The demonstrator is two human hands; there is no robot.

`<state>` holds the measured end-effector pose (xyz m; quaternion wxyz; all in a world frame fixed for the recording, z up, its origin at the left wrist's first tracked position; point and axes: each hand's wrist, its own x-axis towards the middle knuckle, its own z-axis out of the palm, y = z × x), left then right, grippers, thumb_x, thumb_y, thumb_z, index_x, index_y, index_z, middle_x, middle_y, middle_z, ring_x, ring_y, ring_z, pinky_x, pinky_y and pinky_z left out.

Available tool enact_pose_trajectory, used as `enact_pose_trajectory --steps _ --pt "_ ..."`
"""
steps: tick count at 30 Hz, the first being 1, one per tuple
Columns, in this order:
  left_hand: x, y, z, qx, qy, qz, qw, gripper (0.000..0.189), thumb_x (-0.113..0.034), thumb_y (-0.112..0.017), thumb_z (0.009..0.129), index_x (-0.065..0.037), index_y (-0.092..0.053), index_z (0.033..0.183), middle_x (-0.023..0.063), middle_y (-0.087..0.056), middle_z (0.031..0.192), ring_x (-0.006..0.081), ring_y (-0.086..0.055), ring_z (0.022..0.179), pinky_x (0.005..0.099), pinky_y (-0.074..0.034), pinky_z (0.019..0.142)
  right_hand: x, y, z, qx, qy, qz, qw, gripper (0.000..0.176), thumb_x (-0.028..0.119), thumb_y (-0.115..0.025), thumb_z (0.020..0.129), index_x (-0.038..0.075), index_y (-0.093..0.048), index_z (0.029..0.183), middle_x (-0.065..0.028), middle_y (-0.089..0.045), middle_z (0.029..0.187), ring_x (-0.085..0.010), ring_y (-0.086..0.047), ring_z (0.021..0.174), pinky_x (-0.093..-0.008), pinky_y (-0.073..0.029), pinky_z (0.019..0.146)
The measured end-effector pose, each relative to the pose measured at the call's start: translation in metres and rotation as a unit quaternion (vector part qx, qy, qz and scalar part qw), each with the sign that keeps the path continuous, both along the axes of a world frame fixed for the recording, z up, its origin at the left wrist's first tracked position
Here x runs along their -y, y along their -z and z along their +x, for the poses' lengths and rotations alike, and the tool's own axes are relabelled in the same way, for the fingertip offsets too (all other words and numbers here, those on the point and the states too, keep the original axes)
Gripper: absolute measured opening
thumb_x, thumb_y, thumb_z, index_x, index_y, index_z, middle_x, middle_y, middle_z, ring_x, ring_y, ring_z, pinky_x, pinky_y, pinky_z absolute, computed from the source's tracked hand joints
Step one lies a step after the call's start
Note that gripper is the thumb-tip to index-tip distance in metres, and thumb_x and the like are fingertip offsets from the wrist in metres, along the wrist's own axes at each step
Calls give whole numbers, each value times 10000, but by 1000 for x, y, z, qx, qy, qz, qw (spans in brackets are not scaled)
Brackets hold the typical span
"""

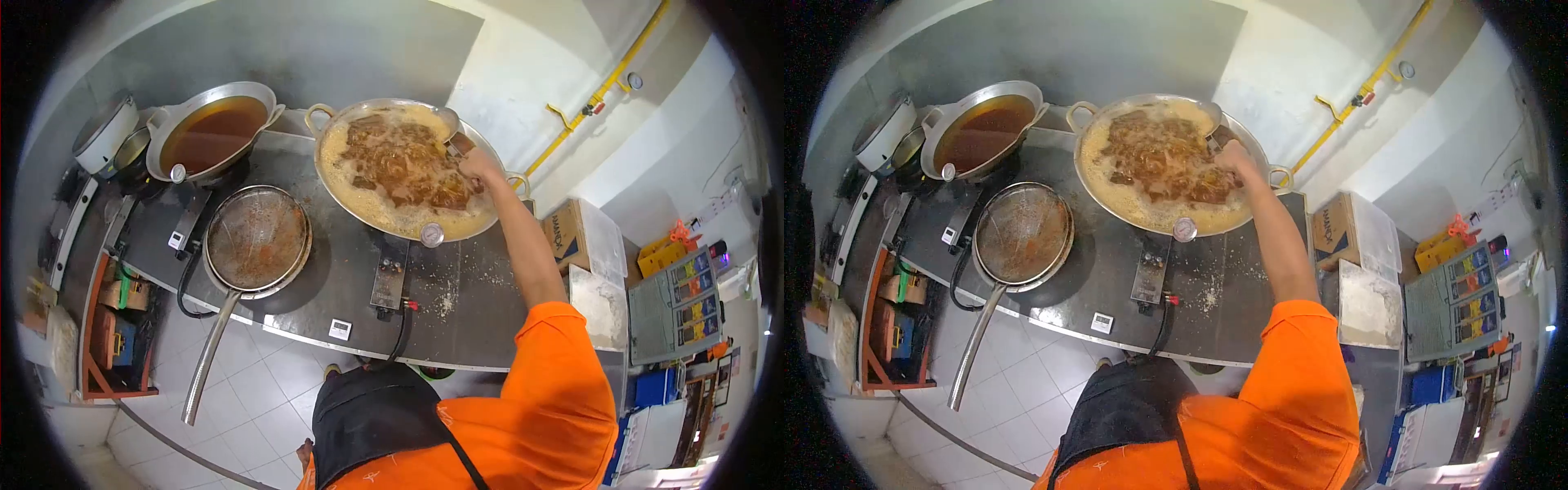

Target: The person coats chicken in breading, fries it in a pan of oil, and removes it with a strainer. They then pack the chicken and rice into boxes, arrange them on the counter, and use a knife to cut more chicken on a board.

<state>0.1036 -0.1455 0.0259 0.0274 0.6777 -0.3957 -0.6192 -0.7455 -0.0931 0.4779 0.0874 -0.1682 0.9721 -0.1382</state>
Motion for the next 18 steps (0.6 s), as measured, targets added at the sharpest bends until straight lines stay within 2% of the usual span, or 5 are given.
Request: enact_pose_trajectory --steps 8,10,13,16,18 --pt "-4 37 -9 -66 -80 -27 994 359 -264 -538 897 91 -576 942 168 -633 777 259 -613 581 359 -505 489 35 9 11 113 -12 -181 977 168 73 -528 820 -40 -642 769 -138 -606 591 -201 -570 469 -335 -394 387" --pt "-1 48 -11 -79 -90 -34 992 368 -260 -538 897 103 -575 946 173 -632 778 269 -619 585 367 -516 493 42 8 26 190 16 -276 942 163 134 -534 918 12 -616 988 -24 -525 574 -74 -384 381 -245 -274 347" --pt "9 -39 -48 53 -2 -16 998 372 -264 -536 910 104 -572 951 178 -630 775 257 -617 574 352 -528 492 42 11 28 256 6 -322 911 171 128 -525 932 35 -608 1048 4 -503 583 -52 -360 399 -226 -243 345" --pt "7 -5 -21 -110 17 -58 992 377 -274 -533 920 98 -576 969 179 -631 772 249 -615 568 340 -522 480 37 -1 43 256 5 -327 910 191 127 -514 946 52 -617 1089 9 -505 581 -45 -346 399 -222 -232 346" --pt "4 12 -13 -87 -13 -46 995 367 -269 -533 921 91 -579 967 184 -628 760 257 -620 578 341 -515 467 25 -13 54 249 -8 -304 919 218 138 -523 942 53 -613 1121 12 -501 582 -44 -350 401 -223 -236 346"
